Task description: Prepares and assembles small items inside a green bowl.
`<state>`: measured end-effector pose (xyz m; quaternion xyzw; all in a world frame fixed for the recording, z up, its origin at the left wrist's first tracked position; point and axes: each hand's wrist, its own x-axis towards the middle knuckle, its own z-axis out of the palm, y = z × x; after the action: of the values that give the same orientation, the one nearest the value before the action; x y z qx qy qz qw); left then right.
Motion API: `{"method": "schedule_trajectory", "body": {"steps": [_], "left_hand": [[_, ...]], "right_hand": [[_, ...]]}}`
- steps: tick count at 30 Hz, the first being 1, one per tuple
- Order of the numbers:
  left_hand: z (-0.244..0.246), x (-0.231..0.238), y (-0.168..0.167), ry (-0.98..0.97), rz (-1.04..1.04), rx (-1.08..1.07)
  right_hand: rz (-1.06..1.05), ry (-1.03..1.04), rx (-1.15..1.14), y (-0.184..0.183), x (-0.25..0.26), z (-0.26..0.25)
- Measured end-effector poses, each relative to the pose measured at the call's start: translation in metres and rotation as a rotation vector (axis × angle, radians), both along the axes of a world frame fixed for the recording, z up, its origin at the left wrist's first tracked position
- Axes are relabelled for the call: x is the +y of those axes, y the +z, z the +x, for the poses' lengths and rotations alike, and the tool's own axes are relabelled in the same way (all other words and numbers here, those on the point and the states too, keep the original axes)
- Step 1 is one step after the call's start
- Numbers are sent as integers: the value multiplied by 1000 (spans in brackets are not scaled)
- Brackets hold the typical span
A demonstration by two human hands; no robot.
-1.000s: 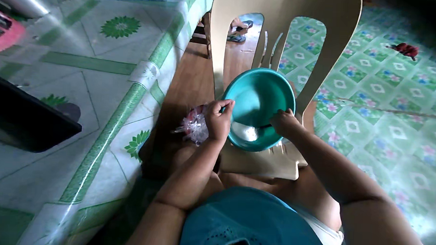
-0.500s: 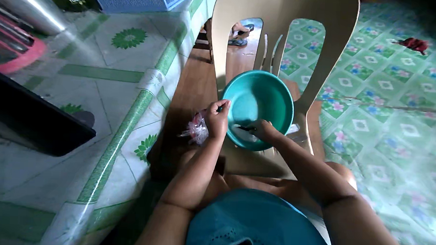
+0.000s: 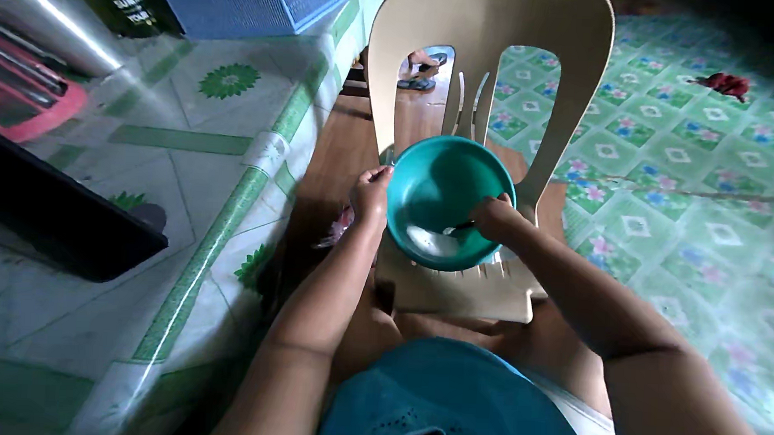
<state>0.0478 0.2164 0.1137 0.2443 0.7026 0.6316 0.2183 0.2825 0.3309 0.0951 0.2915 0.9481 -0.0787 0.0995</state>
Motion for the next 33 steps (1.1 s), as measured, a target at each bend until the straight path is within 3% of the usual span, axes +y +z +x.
{"method": "schedule_trajectory", "body": {"steps": [4, 8, 12, 18, 22, 27, 30, 33], "left_hand": [[17, -3, 10, -5, 100, -31], [34, -6, 22, -20, 204, -118], [47, -7, 38, -53, 224, -83], [42, -10, 32, -34, 258, -37], [22, -7, 18, 23, 174, -68], [0, 2, 2, 48, 56, -24], [3, 19, 19, 3, 36, 182], [16, 48, 58, -100, 181, 288]], "right_hand": [[97, 20, -124, 7, -12, 9], [35, -20, -117, -20, -4, 17], [-147, -35, 35, -44, -15, 12], [-313, -76, 331, -58, -45, -26], [-412, -72, 370, -43, -48, -44], [-384, -70, 422, -32, -30, -38], [-368, -102, 374, -11, -17, -26], [-334, -112, 328, 10, -8, -12]]}}
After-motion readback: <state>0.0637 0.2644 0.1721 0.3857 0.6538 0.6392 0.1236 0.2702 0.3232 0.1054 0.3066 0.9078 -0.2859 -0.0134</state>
